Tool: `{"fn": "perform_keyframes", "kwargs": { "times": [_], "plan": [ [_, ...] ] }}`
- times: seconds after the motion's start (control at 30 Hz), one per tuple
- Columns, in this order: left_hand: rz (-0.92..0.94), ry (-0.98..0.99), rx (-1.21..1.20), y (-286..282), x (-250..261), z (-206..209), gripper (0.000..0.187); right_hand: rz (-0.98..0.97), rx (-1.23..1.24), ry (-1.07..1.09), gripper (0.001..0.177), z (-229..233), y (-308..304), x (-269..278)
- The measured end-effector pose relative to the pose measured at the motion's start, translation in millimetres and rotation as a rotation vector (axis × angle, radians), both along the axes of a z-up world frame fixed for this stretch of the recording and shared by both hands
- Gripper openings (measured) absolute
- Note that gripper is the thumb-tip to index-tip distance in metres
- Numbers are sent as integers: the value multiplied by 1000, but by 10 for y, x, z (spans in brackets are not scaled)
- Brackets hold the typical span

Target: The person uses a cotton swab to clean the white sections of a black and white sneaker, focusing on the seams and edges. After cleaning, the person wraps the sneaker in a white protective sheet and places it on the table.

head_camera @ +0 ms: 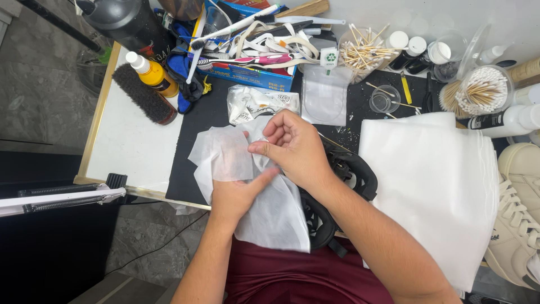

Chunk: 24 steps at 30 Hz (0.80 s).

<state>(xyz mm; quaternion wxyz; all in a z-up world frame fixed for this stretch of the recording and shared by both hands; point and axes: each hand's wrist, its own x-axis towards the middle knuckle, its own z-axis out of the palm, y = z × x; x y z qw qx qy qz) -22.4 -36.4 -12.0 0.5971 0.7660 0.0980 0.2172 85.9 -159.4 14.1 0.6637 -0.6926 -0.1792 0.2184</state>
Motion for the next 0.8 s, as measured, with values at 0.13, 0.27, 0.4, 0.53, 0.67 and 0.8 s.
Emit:
{"fn": "perform_keyframes", "kwargs": {
  "times": [0.13, 0.27, 0.4, 0.53, 0.67, 0.8],
  "plan": [
    [-18, -11, -81, 167, -19, 1, 22, -32, -31, -75, 30, 99, -125, -74],
    [124, 90, -275, 502, -127, -128, 43, -2, -489, -511, 39, 534, -541, -344],
    [220, 30, -284, 858, -197, -328, 32, 115, -857, -727, 51, 805, -810, -682],
    [280, 93, -254, 1013, -183, -398, 45, 123, -931, -696, 64, 771, -893, -837],
    [272, 39, -153, 971, -178, -418, 50, 142, -1016, -788, 83, 613, -906, -868],
    [202, -22, -60, 947, -160, -371, 62, 125, -1059, -825, 95, 502, -866, -829]
  ]
}}
